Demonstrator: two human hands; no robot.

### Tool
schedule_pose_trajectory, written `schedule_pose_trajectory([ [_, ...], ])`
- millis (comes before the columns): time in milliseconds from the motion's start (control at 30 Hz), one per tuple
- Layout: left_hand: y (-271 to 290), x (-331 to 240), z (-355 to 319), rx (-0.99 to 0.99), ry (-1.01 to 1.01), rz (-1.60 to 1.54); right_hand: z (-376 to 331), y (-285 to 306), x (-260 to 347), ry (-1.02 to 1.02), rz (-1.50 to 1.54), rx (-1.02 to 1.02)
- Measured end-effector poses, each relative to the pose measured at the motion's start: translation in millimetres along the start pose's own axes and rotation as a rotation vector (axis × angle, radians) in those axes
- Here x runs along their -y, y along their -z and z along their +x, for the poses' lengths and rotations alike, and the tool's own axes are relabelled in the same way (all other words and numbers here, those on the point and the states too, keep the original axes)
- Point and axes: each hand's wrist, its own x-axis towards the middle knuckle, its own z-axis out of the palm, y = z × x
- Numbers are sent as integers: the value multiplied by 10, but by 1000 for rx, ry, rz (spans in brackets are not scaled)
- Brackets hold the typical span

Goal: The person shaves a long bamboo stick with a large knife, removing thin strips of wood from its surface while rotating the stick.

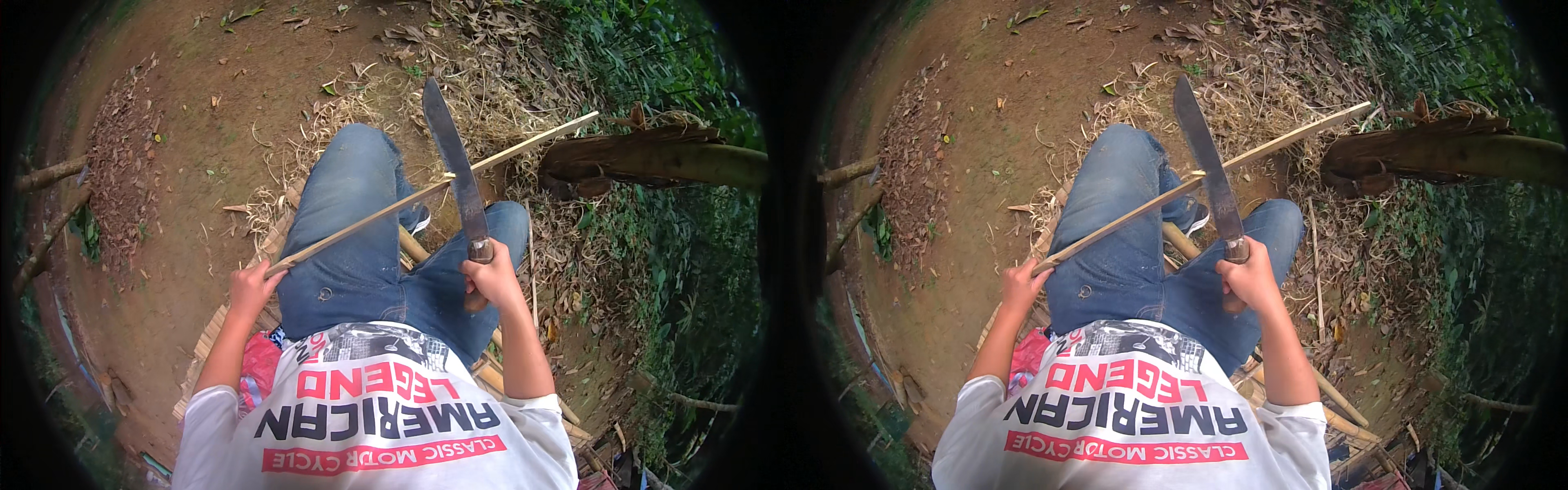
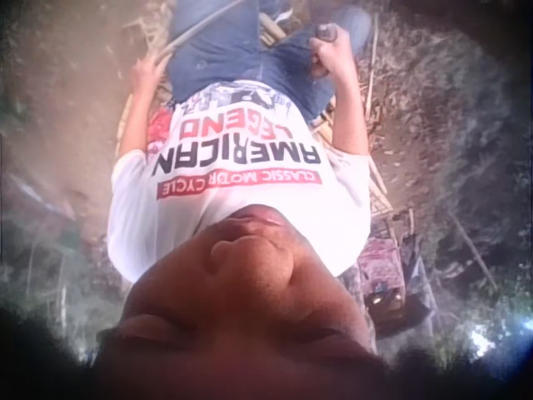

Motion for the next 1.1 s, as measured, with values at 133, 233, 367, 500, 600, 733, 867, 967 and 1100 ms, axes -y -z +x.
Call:
schedule_pose_trajectory([
  [133, 61, -79, 25, 69, 26, -3, 136, 268, 65, 79, -6, -7],
  [233, -38, 9, -2, 24, -1, -12, 241, 258, 47, 137, 84, -140],
  [367, -70, 51, -24, 7, 27, 10, 120, -57, -159, 84, -55, 5],
  [500, -19, 13, -16, 38, 19, -25, -17, 49, 137, 34, -29, 11],
  [600, -34, 5, 19, 35, 1, -39, 76, 250, 162, 50, 29, -27],
  [733, -87, -31, 38, 33, -5, -23, 91, 66, -9, 92, 9, -142],
  [867, -67, 67, -19, 10, 1, -22, -47, -170, -28, 31, 60, 89],
  [967, -102, 109, -32, 13, -21, -13, 14, -47, -30, -82, 198, 240],
  [1100, -83, 30, 41, 15, -12, -48, -13, 91, -241, -204, 654, 556],
])
